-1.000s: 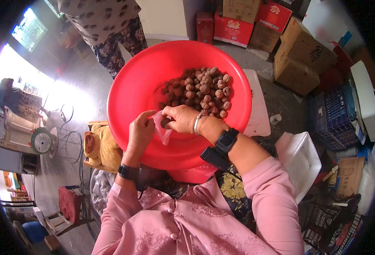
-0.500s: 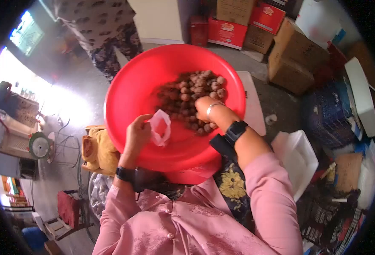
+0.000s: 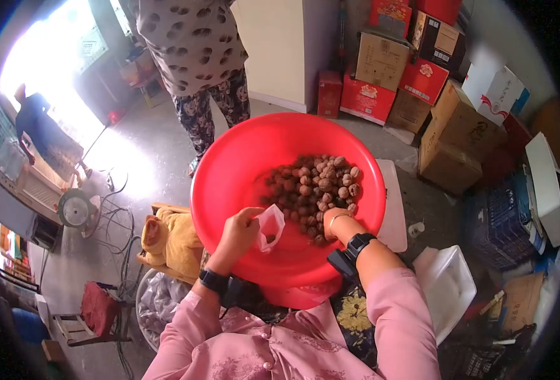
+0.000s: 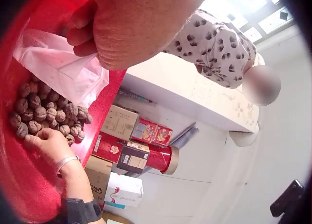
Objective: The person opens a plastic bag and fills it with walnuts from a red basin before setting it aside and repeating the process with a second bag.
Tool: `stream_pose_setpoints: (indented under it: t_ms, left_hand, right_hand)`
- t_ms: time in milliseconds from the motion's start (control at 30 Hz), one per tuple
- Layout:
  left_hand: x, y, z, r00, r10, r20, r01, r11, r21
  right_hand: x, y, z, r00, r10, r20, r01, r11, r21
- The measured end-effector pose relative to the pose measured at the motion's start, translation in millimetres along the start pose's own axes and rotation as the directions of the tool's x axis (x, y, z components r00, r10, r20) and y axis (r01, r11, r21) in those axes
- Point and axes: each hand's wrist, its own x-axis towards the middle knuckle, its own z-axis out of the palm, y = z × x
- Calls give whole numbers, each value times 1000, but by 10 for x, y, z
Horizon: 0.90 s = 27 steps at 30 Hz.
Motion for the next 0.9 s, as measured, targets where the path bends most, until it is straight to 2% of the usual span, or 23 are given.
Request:
stream_pose_setpoints:
  t_ms: [67, 133, 200, 333, 400, 467, 567, 667, 800, 867, 900]
  left_hand:
    - [-7, 12, 12, 998, -52, 25, 53, 997, -47]
    - [15, -28, 23, 995, -93, 46, 97, 991, -91]
    - [34, -91, 60, 999, -35, 9, 36, 996, -82]
    - [16, -5, 13, 996, -85, 39, 89, 990, -109]
    - [19, 38, -7, 995, -87, 48, 90, 993, -81]
    - [18, 24, -7, 997, -70, 40, 72, 996, -49]
    - [37, -44, 19, 997, -70, 43, 73, 995, -64]
    - [33, 0, 29, 996, -85, 31, 87, 995, -54]
    - [40, 4, -9, 993, -110, 37, 110, 994, -9]
    - [39, -43, 5, 999, -33, -6, 33, 998, -62]
    - [33, -69, 5, 999, -46, -6, 45, 997, -61]
  right_hand:
    - [-95, -23, -6, 986, -68, -150, 93, 982, 162]
    - [43, -59, 94, 985, -67, -158, 90, 985, 145]
    - [78, -80, 154, 976, -199, -93, 208, 974, 94]
    - [77, -102, 141, 987, -161, 28, 161, 987, 11]
    - [267, -113, 268, 983, -184, 15, 185, 982, -33]
    - [416, -202, 317, 989, -53, 140, 79, 980, -182]
    - [50, -235, 58, 983, -9, 186, 37, 988, -150]
    - [76, -178, 58, 971, -19, 236, 44, 994, -102]
    - [25, -141, 34, 992, -30, 124, 36, 998, -51]
    - [-79, -82, -60, 997, -81, 13, 80, 994, 69]
    - [-198, -55, -159, 992, -119, -44, 124, 981, 147]
